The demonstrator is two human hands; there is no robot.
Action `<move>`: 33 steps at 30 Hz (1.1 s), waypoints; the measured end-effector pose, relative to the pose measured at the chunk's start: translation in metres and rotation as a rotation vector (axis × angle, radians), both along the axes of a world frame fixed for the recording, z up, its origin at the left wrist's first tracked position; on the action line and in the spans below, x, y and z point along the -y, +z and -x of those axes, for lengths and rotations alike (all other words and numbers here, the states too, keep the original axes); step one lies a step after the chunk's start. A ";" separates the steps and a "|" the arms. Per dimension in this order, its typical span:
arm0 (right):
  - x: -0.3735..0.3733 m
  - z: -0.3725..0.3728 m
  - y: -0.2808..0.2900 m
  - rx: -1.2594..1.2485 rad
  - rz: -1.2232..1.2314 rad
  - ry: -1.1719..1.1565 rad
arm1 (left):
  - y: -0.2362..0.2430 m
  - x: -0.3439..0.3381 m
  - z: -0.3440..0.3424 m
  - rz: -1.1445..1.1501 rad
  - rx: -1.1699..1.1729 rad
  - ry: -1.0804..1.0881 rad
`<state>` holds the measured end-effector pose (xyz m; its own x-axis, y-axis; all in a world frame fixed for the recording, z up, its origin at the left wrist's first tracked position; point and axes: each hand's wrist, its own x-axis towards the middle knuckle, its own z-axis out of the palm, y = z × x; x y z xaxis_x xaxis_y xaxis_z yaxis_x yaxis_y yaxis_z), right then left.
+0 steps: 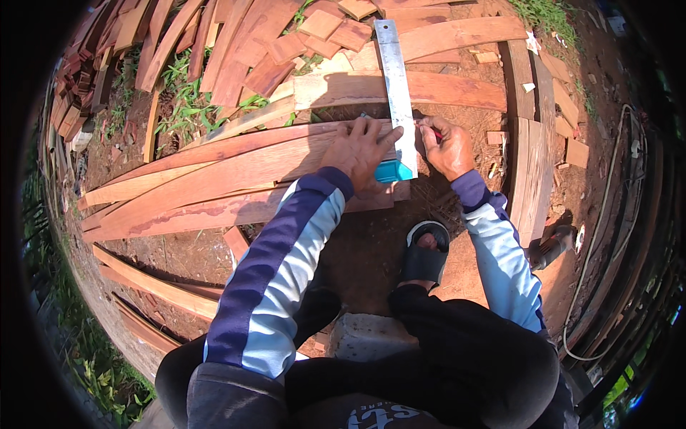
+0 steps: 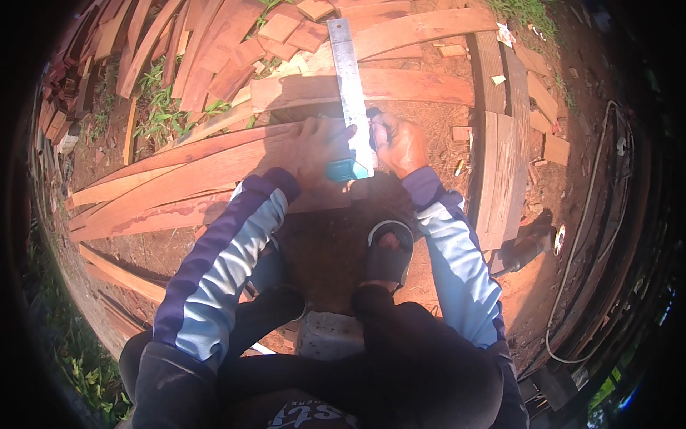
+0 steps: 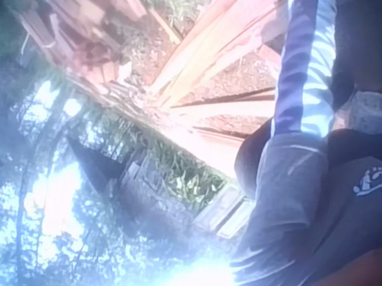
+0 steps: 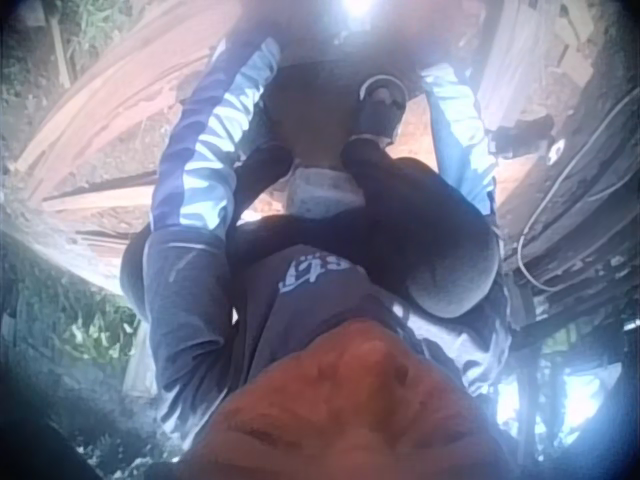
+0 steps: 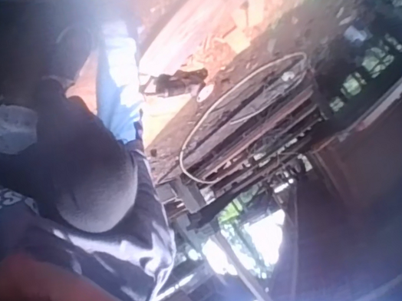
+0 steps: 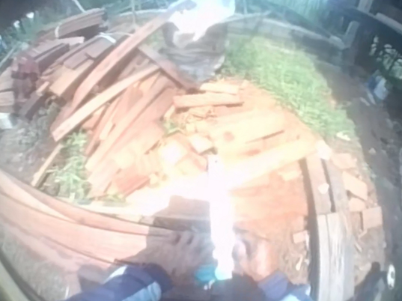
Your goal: The person measures a wooden plank with a ruler and pencil, then uses an angle grinder to cut the plank. The person moves around the outdoor work area to retrieve tools and position the wood.
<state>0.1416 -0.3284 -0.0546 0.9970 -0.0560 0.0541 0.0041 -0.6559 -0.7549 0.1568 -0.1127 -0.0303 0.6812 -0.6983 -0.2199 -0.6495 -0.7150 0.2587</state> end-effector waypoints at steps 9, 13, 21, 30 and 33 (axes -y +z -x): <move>0.000 -0.004 -0.004 0.005 0.007 0.008 | -0.001 0.000 0.000 0.009 -0.026 0.013; -0.003 -0.006 0.000 0.060 0.053 0.048 | 0.002 0.000 0.001 -0.015 -0.007 0.012; -0.005 -0.006 0.014 -0.006 0.108 0.108 | 0.004 0.002 0.000 -0.051 -0.002 0.011; 0.003 0.035 0.008 -0.099 0.063 0.086 | -0.005 -0.002 0.000 -0.009 -0.019 0.006; 0.007 0.020 0.005 -0.025 -0.014 0.011 | -0.006 0.000 -0.001 0.014 0.027 0.008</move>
<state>0.1216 -0.3349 -0.0496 0.9985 -0.0461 0.0283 -0.0082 -0.6453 -0.7639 0.1576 -0.1123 -0.0358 0.6923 -0.6958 -0.1914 -0.6507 -0.7165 0.2513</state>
